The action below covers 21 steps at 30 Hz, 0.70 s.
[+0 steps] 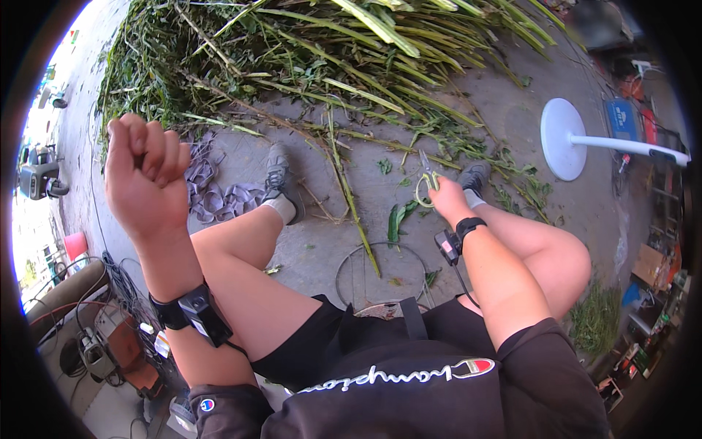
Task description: The person sits on a low stool and uses green-handled scissors to cut a long strip of purple fabric into smaller pieces. They handle the fabric with both hands, folding and aligning it before cutting. The person also briefly ties their shoelaces during the process.
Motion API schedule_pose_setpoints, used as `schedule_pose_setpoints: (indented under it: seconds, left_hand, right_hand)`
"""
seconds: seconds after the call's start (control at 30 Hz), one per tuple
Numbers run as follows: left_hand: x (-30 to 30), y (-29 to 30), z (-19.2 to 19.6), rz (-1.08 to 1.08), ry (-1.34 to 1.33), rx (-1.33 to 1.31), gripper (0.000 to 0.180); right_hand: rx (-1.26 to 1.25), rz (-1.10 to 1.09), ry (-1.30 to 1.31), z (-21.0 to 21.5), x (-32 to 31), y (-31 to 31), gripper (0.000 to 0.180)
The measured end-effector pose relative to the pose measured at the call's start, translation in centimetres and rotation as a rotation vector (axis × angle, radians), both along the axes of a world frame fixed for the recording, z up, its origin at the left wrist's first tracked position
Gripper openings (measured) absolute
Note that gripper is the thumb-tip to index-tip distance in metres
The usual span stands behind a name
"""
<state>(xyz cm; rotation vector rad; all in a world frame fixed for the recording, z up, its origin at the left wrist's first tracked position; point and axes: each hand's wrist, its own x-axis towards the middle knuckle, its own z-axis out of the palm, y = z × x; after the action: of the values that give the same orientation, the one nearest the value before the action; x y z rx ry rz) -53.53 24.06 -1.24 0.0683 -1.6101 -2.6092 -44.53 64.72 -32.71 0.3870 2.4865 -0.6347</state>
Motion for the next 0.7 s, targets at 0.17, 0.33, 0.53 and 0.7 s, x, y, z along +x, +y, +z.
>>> schedule_pose_setpoints:
  seconds: [0.17,0.33,0.53,0.7]
  left_hand:
    - [-0.6,3.0,-0.5,-0.022,-0.107,-0.229,0.034]
    - [-0.5,3.8,0.1,-0.100,-0.111,-0.159,0.035]
    - [3.0,5.5,3.2,-0.256,-0.002,0.098,0.036]
    - [6.6,2.7,9.3,-0.329,0.184,0.332,0.033]
  right_hand:
    - [-0.049,0.407,-0.408,-2.6,1.3,-2.7,0.037]
    - [-0.003,0.259,-0.208,-1.8,-1.1,-5.1,0.040]
    - [-0.886,0.458,0.610,19.2,-8.8,-18.9,0.100]
    - [-1.250,0.929,-0.284,25.7,-9.1,-25.8,0.053]
